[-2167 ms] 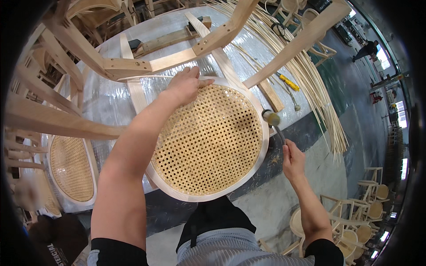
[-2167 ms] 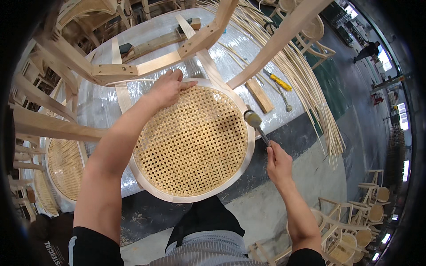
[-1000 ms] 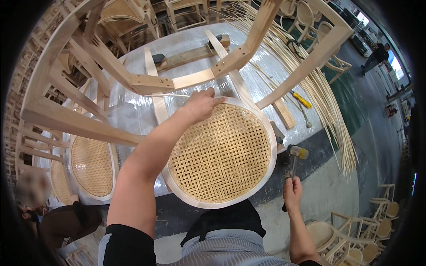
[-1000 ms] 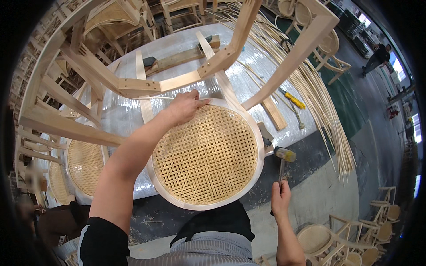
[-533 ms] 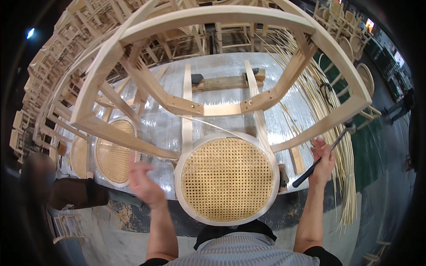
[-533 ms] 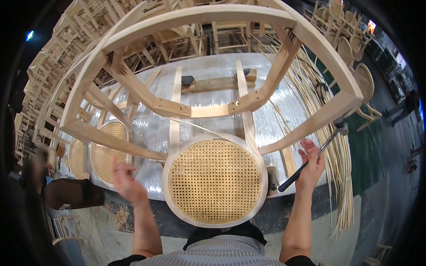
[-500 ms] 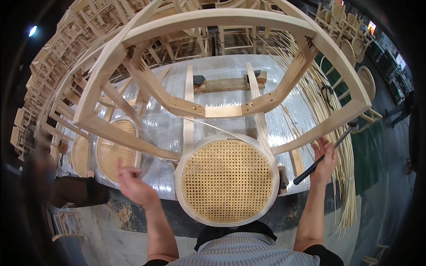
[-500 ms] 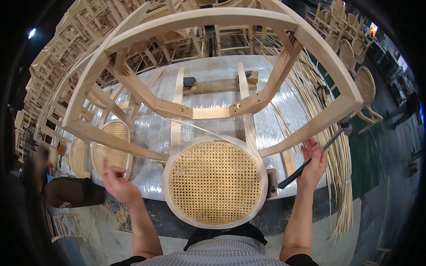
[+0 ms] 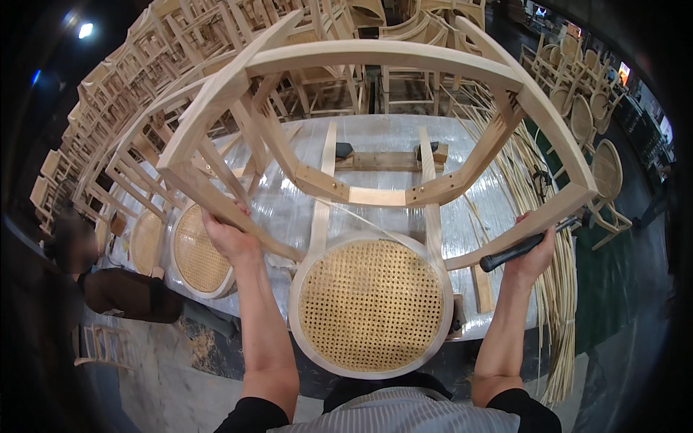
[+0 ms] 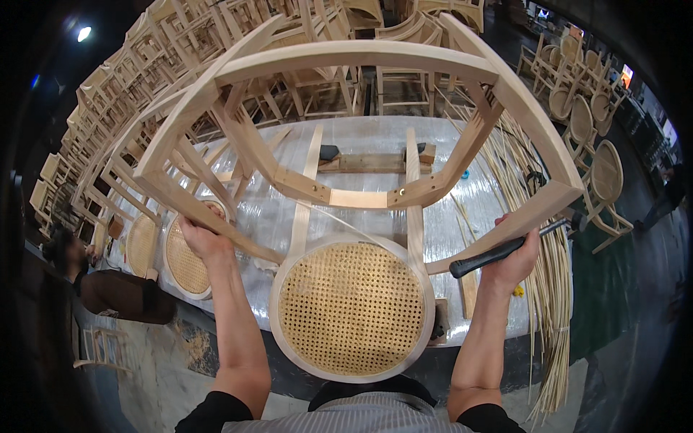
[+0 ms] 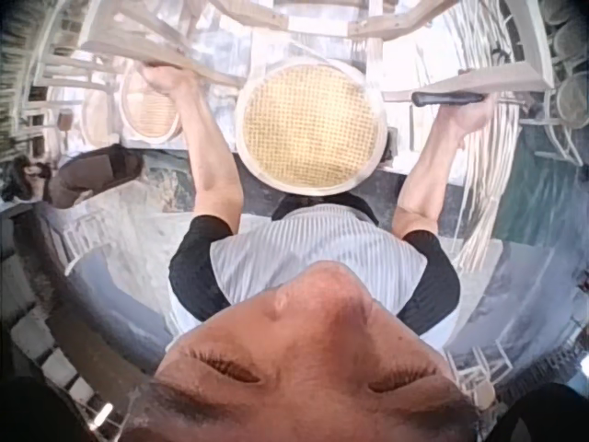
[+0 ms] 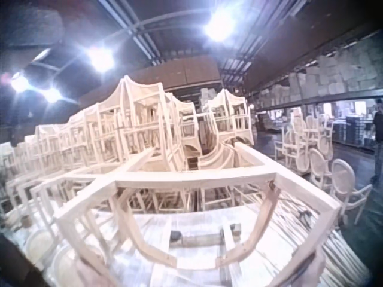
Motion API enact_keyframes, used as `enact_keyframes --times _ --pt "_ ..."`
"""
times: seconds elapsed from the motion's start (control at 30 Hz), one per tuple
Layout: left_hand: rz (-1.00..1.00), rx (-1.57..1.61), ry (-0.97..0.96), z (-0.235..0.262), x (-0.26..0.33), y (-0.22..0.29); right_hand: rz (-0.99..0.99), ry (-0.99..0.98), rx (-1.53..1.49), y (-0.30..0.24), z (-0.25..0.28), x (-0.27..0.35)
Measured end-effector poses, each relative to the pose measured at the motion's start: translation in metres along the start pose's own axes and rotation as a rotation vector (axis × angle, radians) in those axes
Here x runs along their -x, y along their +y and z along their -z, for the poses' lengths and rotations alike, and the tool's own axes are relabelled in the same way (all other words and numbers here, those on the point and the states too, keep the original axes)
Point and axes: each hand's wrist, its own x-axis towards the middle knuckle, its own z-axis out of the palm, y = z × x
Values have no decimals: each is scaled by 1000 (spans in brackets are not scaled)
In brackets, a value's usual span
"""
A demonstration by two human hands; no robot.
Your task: The person weaves thin cane strips into the circular seat frame of a wooden chair. They use a hammer to tap the cane into place and a knife to trim excess material, working around the perimeter to secure the woven pattern.
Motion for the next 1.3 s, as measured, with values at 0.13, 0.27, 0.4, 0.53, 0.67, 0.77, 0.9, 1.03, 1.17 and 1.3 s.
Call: enact_keyframes --times 0.13,0.27,0.4,0.53,0.67,0.77,0.9,1.03,1.17,1.3 --pt "32 26 -4 6 -5 -7 38 -35 -6 0 6 4" --pt "71 -19 135 14 -11 -7 53 -19 -8 -4 -25 8" --pt "76 -70 194 24 -22 -4 117 -28 13 -4 -40 13" --pt "2 -151 102 19 -6 -15 139 -22 14 3 -12 -2" --pt "-7 -226 118 12 1 -7 108 -35 45 4 -15 -10" --pt "-5 -199 144 10 11 -4 118 -26 84 6 -11 -9" --pt "-72 -292 128 6 15 -12 148 -60 66 8 -4 -14" --pt "-71 -340 178 27 3 -16 153 -88 54 16 -7 -21" --pt "32 -318 77 28 3 -14 319 -114 343 20 5 -22" --pt "83 -405 -187 46 0 5 87 -95 73 15 2 -23"
